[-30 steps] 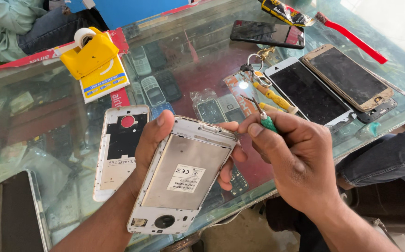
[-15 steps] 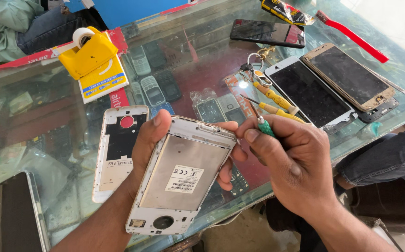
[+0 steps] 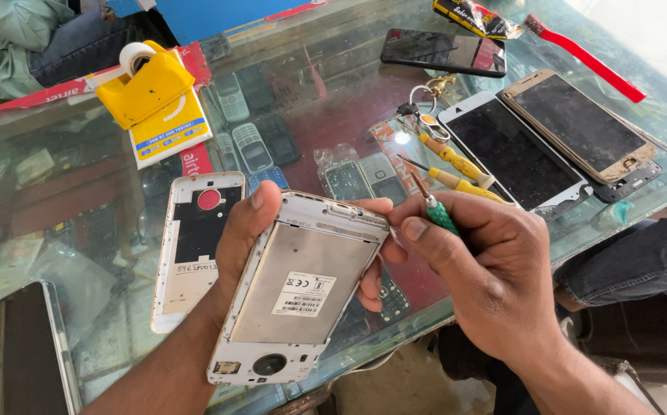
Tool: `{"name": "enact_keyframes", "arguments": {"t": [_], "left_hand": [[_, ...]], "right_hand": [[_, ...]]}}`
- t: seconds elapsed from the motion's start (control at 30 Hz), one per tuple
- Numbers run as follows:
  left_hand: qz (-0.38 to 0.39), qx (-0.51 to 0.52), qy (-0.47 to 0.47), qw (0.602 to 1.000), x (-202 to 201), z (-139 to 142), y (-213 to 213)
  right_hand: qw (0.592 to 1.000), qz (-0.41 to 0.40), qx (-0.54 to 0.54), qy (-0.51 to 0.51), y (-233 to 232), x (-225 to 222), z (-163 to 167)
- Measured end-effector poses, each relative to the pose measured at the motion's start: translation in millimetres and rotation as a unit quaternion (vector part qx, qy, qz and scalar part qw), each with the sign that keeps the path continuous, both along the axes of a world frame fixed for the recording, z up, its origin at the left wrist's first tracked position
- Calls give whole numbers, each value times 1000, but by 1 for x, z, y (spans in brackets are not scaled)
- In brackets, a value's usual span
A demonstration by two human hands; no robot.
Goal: The person uses a screwdriver to remove screws from the back of a white smartphone. They hold the phone with one hand and turn the screwdriver with the other, working on multiple screw locations around the rear casing.
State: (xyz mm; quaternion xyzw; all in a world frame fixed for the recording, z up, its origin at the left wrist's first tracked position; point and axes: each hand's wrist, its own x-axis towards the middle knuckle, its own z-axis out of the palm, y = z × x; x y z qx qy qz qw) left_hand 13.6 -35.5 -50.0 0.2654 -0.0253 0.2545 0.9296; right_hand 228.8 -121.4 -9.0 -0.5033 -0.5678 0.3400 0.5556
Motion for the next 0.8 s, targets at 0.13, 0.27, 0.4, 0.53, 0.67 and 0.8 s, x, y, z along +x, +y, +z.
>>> {"name": "enact_keyframes", "arguments": {"t": [0.13, 0.27, 0.4, 0.53, 0.67, 0.8], "left_hand": [[24, -8, 9, 1000, -1, 1, -1], [71, 23, 30, 997, 3, 1, 0], [139, 71, 76, 985, 4, 3, 6], [164, 58, 80, 982, 7, 4, 8], [185, 51, 89, 977, 9, 4, 4], [194, 55, 113, 973, 8, 4, 3]], "right_hand": [[990, 34, -23, 134, -1, 2, -3], [979, 51, -14, 198, -7, -1, -2], [999, -25, -3, 22, -13, -13, 4], [999, -19, -44, 1, -11, -20, 13], [998, -24, -58, -27, -4, -24, 19], [998, -9, -34, -54, 1, -26, 22]]}}
